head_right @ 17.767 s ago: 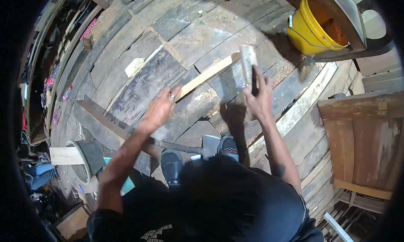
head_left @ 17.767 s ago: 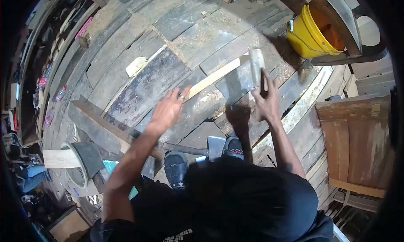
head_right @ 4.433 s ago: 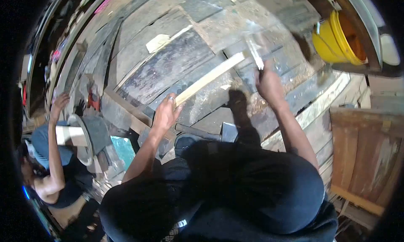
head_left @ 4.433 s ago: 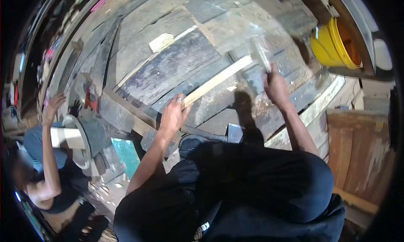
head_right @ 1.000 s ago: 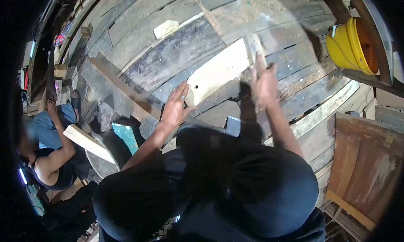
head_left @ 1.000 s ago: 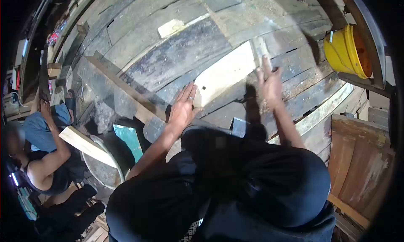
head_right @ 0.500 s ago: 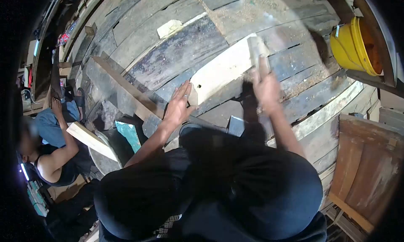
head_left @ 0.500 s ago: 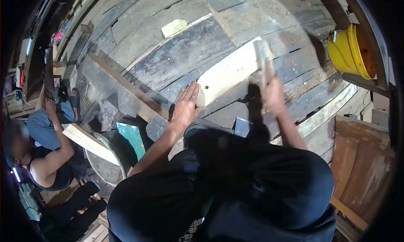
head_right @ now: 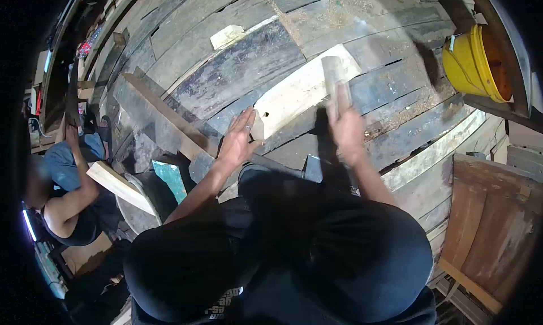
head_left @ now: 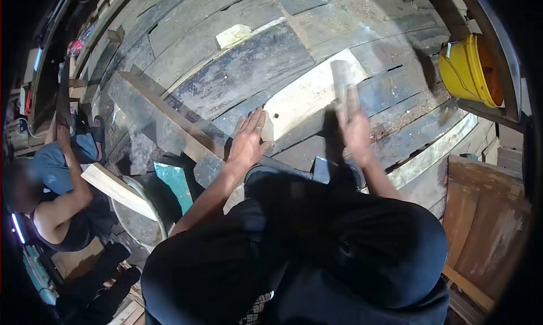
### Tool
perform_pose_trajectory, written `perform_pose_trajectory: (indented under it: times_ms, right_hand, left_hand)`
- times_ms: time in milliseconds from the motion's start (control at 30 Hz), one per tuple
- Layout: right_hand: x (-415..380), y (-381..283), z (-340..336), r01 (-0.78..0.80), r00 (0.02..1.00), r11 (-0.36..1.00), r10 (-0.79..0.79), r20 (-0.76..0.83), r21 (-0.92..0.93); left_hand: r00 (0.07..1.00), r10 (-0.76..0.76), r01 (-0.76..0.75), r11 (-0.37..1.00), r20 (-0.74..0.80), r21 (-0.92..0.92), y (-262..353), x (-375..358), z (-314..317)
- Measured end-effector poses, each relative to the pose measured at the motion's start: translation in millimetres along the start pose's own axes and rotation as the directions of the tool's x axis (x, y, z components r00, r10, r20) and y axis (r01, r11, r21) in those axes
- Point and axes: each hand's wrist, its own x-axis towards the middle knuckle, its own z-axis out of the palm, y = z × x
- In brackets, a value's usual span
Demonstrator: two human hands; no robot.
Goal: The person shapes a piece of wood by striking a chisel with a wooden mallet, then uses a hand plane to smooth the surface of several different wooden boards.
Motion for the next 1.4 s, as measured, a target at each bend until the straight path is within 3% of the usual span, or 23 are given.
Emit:
perform_pose_trajectory:
  times_ms: [33, 67, 100, 167, 233, 300, 367, 467, 500, 533, 633, 700, 767, 833, 967, 1033, 1067, 1133, 1167, 1200, 1233, 1267, 1400]
  right_hand:
    - [-16.1, -3.9, 16.9, 0.175, 0.984, 0.985, -0.175, -0.010, -0.007]
    - [-35.5, -32.0, 7.1, 0.202, 0.959, 0.973, -0.173, 0.226, -0.112]
    - [-53.8, -26.1, 25.5, 0.353, 0.900, 0.936, -0.343, 0.269, 0.015]
    - [-61.0, -30.9, 22.2, 0.475, 0.812, 0.879, -0.424, 0.401, -0.034]
    - [-38.9, -17.0, 3.2, 0.439, 0.866, 0.892, -0.390, 0.312, -0.105]
    - [-7.2, 9.5, -3.5, 0.232, 0.973, 0.957, -0.225, 0.061, -0.175]
    - [17.5, 22.4, -19.8, 0.175, 0.972, 0.976, -0.193, -0.135, -0.131]
    - [-1.5, -4.7, 0.3, 0.060, 0.996, 0.996, -0.064, -0.067, -0.063]
    - [-15.9, -4.5, 22.1, 0.222, 0.975, 0.975, -0.222, 0.017, 0.014]
    - [-39.9, -23.3, 18.2, 0.313, 0.938, 0.944, -0.291, 0.187, -0.102]
    - [-60.7, -39.5, 12.5, 0.392, 0.830, 0.920, -0.353, 0.433, -0.003]
    - [-35.2, -6.5, 22.3, 0.411, 0.899, 0.901, -0.375, 0.224, -0.141]
    - [0.4, 8.3, -6.5, 0.180, 0.982, 0.968, -0.165, 0.096, -0.174]
    - [25.1, 22.4, -17.9, 0.080, 0.994, 0.993, -0.085, -0.062, -0.082]
    - [-6.3, -13.9, 2.8, 0.106, 0.991, 0.988, -0.096, 0.090, -0.109]
    - [-39.9, -19.3, 32.0, 0.441, 0.893, 0.891, -0.424, 0.153, -0.106]
    - [-38.1, -28.4, 16.5, 0.435, 0.895, 0.895, -0.417, 0.159, -0.102]
    - [-24.5, -37.8, -14.1, 0.468, 0.832, 0.847, -0.324, 0.451, -0.253]
    - [-12.9, -6.9, 3.5, 0.397, 0.894, 0.911, -0.355, 0.275, -0.114]
    - [0.5, -4.3, -8.9, 0.271, 0.952, 0.931, -0.221, 0.211, -0.245]
    - [13.1, 7.6, -18.0, 0.227, 0.974, 0.937, -0.222, 0.049, -0.266]
    - [25.4, 20.5, -22.0, 0.175, 0.982, 0.976, -0.182, -0.044, -0.129]
    - [19.9, 9.3, 1.8, 0.081, 0.996, 0.994, -0.079, 0.033, -0.074]
  left_hand:
    - [1.000, 0.000, 0.000, 1.000, -0.001, -0.004, -0.4, 0.1, -0.9]
    - [1.000, 0.006, -0.006, 1.000, 0.007, -0.003, -0.4, 0.0, -2.1]
    - [1.000, 0.011, -0.011, 1.000, 0.018, -0.001, -0.3, -0.3, -3.1]
    - [1.000, 0.018, -0.018, 1.000, 0.023, -0.006, -1.0, -2.4, -1.9]
    - [0.999, -0.049, 0.049, 0.997, -0.001, -0.065, -0.5, -6.0, 0.3]
    - [0.998, -0.066, 0.066, 0.993, 0.003, -0.102, 0.6, -7.4, -0.6]
    - [0.998, -0.045, 0.045, 0.999, -0.041, -0.006, 1.7, -7.2, 1.1]
    - [0.998, -0.056, 0.057, 0.998, -0.043, 0.037, 4.1, -6.2, 1.0]
    - [0.997, -0.070, 0.071, 0.996, -0.030, 0.058, 3.5, -6.7, 1.1]
    - [0.998, -0.064, 0.065, 0.997, -0.025, 0.051, 2.7, -6.9, -0.7]
    - [0.998, -0.053, 0.054, 0.995, -0.018, 0.081, 3.5, -8.1, -2.8]
    - [0.998, -0.063, 0.063, 0.994, -0.009, 0.085, 3.3, -11.0, -1.3]
    - [0.999, -0.052, 0.052, 0.996, -0.011, 0.073, 2.9, -9.9, -3.3]
    - [0.998, -0.066, 0.066, 0.995, -0.008, 0.081, 2.3, -8.4, -1.2]
    - [0.997, -0.074, 0.075, 0.995, -0.012, 0.064, 1.7, -6.1, 0.7]
    - [0.998, -0.057, 0.057, 0.994, -0.007, 0.090, 0.4, -7.8, 1.4]
    - [0.999, -0.032, 0.032, 0.994, -0.001, 0.106, -2.2, -8.4, 1.5]
    - [0.999, -0.032, 0.032, 0.995, 0.006, 0.092, -0.5, -8.4, -1.8]
    - [0.999, -0.035, 0.036, 0.996, -0.009, 0.077, 2.7, -9.0, -5.6]
    - [0.998, -0.054, 0.055, 0.997, -0.017, 0.063, 5.6, -9.6, -7.2]
    - [0.998, -0.052, 0.053, 0.997, -0.019, 0.064, 6.6, -10.2, -5.8]
    - [0.998, -0.053, 0.054, 0.998, -0.027, 0.035, 6.0, -8.3, -2.9]
    - [0.998, -0.039, 0.043, 0.994, -0.046, 0.096, -1.8, -7.3, 8.1]
